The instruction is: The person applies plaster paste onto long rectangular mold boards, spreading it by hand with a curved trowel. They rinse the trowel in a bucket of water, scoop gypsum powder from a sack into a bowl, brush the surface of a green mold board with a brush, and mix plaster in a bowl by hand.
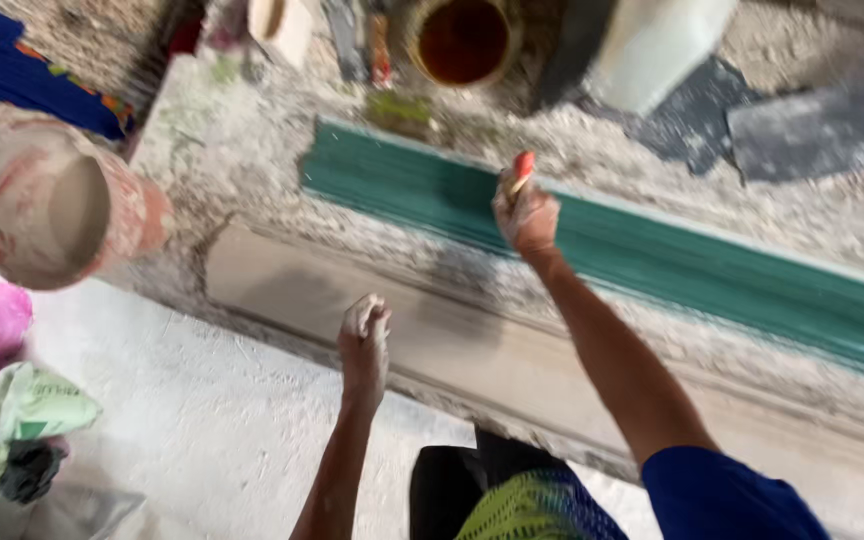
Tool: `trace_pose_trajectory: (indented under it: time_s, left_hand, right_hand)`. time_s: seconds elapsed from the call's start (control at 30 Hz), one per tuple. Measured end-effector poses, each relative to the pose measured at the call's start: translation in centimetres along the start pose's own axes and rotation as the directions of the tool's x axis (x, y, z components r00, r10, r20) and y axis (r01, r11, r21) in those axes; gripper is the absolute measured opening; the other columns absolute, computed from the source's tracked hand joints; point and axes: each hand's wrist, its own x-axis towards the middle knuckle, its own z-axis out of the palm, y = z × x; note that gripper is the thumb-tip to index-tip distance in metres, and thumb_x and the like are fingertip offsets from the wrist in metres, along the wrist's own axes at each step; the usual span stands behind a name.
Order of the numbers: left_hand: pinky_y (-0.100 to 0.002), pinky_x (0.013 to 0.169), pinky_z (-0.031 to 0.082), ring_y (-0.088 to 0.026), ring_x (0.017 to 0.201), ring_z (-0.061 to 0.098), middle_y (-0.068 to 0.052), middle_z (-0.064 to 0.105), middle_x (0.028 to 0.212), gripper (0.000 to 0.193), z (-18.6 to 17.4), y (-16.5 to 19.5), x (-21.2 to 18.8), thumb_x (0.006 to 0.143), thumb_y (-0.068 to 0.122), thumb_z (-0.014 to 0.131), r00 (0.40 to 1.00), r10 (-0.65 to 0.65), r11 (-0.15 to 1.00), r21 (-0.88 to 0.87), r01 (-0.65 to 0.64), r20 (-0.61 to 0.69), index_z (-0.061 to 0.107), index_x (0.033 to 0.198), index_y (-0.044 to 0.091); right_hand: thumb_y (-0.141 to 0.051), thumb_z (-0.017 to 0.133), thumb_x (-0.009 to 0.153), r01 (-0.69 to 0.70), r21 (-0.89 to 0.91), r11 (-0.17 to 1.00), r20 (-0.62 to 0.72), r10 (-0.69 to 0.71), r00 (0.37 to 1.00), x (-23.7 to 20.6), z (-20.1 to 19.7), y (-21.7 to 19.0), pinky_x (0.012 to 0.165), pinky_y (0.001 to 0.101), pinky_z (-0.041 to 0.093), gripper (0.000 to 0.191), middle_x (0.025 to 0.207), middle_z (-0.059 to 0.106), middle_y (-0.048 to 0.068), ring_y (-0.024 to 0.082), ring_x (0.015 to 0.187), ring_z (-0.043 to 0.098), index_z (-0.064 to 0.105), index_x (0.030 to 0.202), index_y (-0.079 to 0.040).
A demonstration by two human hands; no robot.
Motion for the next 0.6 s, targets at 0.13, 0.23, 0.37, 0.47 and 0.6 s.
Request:
trace_pose_trajectory:
  time_s: [0.13,0.23,0.37,0.47,0.6]
  left_hand:
    - [-0.037,0.101,0.053,-0.021,0.118,0.065,-0.012,0.064,0.130,0.036,-5.5,1.8,4.4,0.103,0.020,0.056,0.990,-0.113,0.990,-0.094,0.104,-0.090,0.054,0.134,0.002]
    - [-0.040,0.103,0.053,-0.025,0.121,0.064,-0.016,0.061,0.134,0.037,-8.6,1.9,7.2,0.104,0.019,0.056,0.985,-0.135,0.982,-0.146,0.120,-0.103,0.055,0.134,-0.001]
    - [-0.042,0.100,0.053,-0.027,0.119,0.065,-0.016,0.062,0.133,0.037,-12.6,2.6,11.2,0.101,0.016,0.058,0.985,-0.135,0.985,-0.120,0.123,-0.106,0.055,0.134,-0.001]
    - [-0.041,0.100,0.053,-0.026,0.117,0.066,-0.014,0.062,0.133,0.036,-16.0,4.3,14.6,0.101,0.016,0.058,0.994,-0.108,0.988,-0.112,0.104,-0.027,0.057,0.133,-0.001]
    - [-0.036,0.094,0.057,-0.022,0.112,0.068,-0.009,0.065,0.125,0.032,-17.2,5.8,18.9,0.096,0.015,0.059,0.981,-0.184,0.982,-0.022,0.185,0.055,0.061,0.126,0.004]
  right_hand:
    - [-0.025,0.070,0.089,0.219,0.206,0.954,-0.144,-0.192,0.971,3.1,7.6,-9.8,0.060,0.0499,0.056,0.028,0.081,0.070,0.015,0.037,0.068,0.070,0.065,0.114,-0.012]
    - [-0.026,0.069,0.092,0.183,0.249,0.951,-0.119,-0.158,0.980,5.0,12.5,-16.2,0.063,0.0504,0.055,0.022,0.082,0.070,0.015,0.037,0.071,0.070,0.061,0.107,-0.012]
    - [-0.026,0.070,0.093,0.217,0.269,0.938,-0.182,-0.172,0.968,6.9,17.5,-23.7,0.066,0.0519,0.054,0.026,0.079,0.068,0.015,0.039,0.070,0.068,0.061,0.106,-0.006]
    - [-0.026,0.068,0.093,0.201,0.570,0.796,-0.214,-0.093,0.972,6.9,19.3,-27.3,0.063,0.0449,0.057,0.020,0.085,0.073,0.014,0.036,0.074,0.073,0.070,0.102,-0.008]
    - [-0.036,0.070,0.095,-0.202,0.350,0.915,0.301,0.094,0.949,2.7,16.7,-22.9,0.078,0.0445,0.057,0.028,0.086,0.073,0.017,0.035,0.083,0.073,0.074,0.107,-0.011]
